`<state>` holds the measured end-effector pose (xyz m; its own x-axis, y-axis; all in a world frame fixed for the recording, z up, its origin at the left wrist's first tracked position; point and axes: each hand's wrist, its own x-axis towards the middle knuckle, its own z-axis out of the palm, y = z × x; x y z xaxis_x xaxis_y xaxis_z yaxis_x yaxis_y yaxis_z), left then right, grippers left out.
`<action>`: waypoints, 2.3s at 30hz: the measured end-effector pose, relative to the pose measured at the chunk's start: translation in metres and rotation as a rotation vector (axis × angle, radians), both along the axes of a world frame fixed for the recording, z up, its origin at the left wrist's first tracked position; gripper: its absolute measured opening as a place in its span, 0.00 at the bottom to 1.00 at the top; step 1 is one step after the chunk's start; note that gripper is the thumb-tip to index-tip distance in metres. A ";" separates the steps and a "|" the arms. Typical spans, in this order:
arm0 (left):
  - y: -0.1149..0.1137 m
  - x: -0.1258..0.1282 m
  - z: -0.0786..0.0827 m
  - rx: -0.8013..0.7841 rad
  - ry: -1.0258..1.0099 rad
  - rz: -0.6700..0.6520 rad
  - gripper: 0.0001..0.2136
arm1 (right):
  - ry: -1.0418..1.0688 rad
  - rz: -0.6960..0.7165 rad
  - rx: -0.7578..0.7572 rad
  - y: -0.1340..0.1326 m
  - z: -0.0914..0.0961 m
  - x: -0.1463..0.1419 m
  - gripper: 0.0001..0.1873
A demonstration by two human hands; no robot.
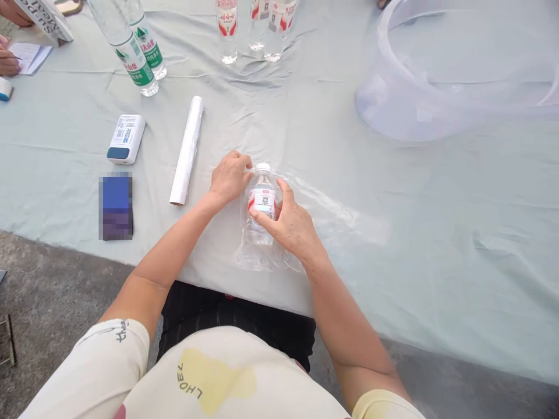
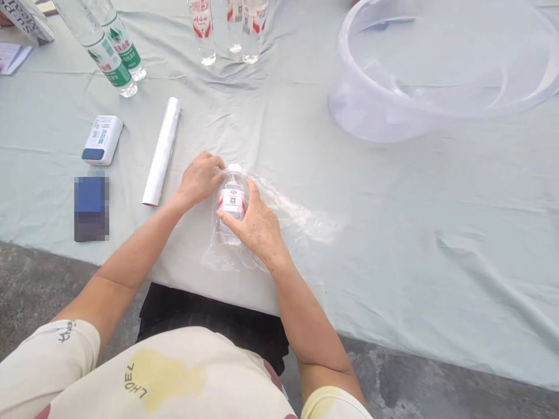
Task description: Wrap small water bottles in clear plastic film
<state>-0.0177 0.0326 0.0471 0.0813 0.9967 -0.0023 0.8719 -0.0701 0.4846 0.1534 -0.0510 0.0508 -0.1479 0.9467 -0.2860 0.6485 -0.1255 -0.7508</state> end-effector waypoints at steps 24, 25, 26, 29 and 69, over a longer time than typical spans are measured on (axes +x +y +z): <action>0.035 -0.007 0.009 -0.301 -0.734 0.231 0.07 | -0.196 0.095 0.217 -0.010 0.001 -0.005 0.34; 0.034 -0.005 0.010 -0.329 -0.782 0.217 0.07 | -0.192 0.106 0.217 -0.009 0.000 -0.004 0.35; 0.032 -0.003 0.013 -0.361 -0.825 0.182 0.06 | -0.185 0.113 0.220 -0.009 -0.001 -0.003 0.35; 0.023 0.001 0.022 -0.363 -0.904 0.013 0.06 | -0.153 0.123 0.229 -0.006 -0.004 0.000 0.37; -0.164 0.057 -0.028 0.652 -0.039 -0.357 0.08 | 0.053 0.186 0.311 0.080 -0.010 0.039 0.19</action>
<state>0.0396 -0.1314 0.0195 0.3888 0.7076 0.5900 0.7253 -0.6300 0.2776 0.1919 0.0285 0.0408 -0.3328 0.9427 0.0240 0.5982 0.2307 -0.7674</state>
